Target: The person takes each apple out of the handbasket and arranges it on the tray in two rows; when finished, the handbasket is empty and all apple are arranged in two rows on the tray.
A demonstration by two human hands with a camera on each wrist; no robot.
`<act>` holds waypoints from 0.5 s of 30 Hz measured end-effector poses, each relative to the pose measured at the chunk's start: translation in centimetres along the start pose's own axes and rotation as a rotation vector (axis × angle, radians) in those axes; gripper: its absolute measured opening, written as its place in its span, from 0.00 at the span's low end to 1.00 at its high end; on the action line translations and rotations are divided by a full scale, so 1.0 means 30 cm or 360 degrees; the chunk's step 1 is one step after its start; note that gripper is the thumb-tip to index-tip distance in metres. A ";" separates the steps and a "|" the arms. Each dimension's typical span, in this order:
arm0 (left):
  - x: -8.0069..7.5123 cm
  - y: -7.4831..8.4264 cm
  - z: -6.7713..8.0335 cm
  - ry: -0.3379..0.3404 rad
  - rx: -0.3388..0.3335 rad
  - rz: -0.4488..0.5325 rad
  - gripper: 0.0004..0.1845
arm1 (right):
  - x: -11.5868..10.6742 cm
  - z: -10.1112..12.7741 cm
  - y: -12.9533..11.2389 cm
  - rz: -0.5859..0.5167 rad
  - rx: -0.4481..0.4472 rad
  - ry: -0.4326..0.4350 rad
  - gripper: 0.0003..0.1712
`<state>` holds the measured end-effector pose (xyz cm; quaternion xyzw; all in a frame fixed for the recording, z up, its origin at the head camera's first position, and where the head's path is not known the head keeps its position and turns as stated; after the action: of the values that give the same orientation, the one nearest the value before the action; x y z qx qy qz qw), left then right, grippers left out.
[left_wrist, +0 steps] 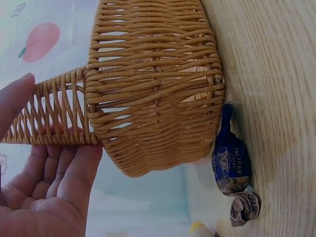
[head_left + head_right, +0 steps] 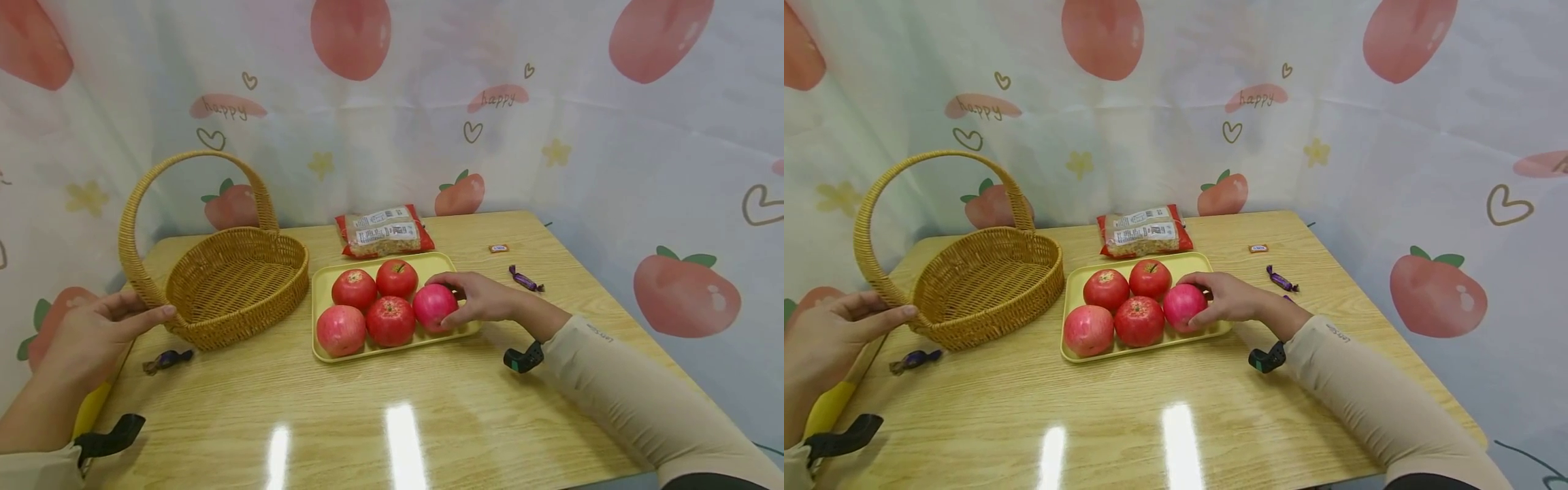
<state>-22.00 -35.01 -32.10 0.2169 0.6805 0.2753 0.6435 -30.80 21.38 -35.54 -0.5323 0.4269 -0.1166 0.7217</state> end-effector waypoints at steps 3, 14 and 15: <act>-0.003 -0.004 0.001 0.0017 -0.0013 -0.0020 0.27 | -0.001 0.004 0.002 -0.0001 -0.0010 0.0002 0.39; -0.001 -0.013 -0.004 0.0035 0.0044 -0.0052 0.26 | 0.002 0.018 0.011 -0.0030 -0.0005 0.0002 0.43; 0.000 -0.013 -0.004 0.0036 0.0050 -0.0052 0.26 | 0.002 0.020 0.010 -0.0028 -0.0012 0.0003 0.43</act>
<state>-22.09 -35.32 -32.35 0.2127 0.6954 0.2562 0.6368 -30.40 21.86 -35.78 -0.5385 0.4233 -0.1219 0.7183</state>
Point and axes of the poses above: each hand's wrist, its own z-axis away from the middle knuckle, its own x-axis out of the palm, y = z × x, the point moved 4 cm from there along -z, towards the middle knuckle, and after that the axes turned 8 degrees about -z, right-handed, at the moved point
